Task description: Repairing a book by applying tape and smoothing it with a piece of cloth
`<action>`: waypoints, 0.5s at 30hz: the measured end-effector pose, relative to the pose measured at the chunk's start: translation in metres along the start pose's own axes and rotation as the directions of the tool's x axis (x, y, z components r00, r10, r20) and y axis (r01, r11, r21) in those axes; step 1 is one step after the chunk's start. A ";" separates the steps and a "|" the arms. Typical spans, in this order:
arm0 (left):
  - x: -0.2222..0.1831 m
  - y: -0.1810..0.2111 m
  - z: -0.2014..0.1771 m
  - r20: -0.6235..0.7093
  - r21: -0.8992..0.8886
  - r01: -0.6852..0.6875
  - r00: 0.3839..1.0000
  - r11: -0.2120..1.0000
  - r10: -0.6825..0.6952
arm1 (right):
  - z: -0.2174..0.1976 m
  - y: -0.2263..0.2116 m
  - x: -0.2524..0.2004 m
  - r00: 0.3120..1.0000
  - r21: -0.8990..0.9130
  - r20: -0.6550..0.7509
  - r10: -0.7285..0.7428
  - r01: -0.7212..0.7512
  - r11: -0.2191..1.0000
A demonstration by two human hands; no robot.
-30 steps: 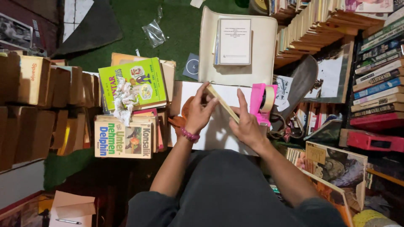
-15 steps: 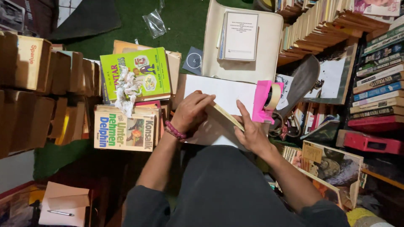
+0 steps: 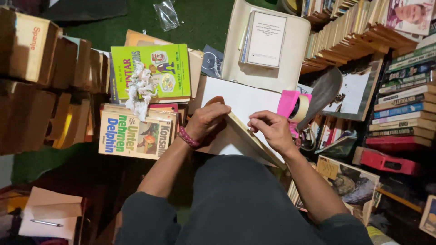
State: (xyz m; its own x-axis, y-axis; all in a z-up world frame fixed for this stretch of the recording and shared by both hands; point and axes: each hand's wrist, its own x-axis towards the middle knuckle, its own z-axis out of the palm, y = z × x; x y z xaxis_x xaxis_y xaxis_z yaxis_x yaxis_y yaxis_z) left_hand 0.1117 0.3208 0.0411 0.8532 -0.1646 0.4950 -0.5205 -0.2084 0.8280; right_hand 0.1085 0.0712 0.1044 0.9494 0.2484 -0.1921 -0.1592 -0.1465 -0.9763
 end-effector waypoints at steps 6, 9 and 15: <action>0.011 0.008 -0.007 -0.045 -0.037 -0.042 0.998 0.998 0.041 | 0.018 -0.020 0.027 0.959 0.154 0.209 0.190 -0.224 0.962; 0.010 0.005 -0.009 -0.046 0.022 -0.053 0.998 0.998 0.054 | 0.027 -0.020 0.035 0.951 0.135 0.160 0.263 -0.285 0.949; -0.006 -0.019 0.003 -0.037 0.030 -0.032 0.999 0.999 0.033 | 0.039 -0.023 0.041 0.923 0.093 0.067 0.379 -0.384 0.919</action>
State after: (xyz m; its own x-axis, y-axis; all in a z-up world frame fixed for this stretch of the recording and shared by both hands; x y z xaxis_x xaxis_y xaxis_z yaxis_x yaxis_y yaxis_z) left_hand 0.1161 0.3228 0.0218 0.8363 -0.1354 0.5313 -0.5481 -0.2318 0.8036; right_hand 0.1409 0.1218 0.1149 0.7977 0.2379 -0.5542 -0.5361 -0.1411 -0.8323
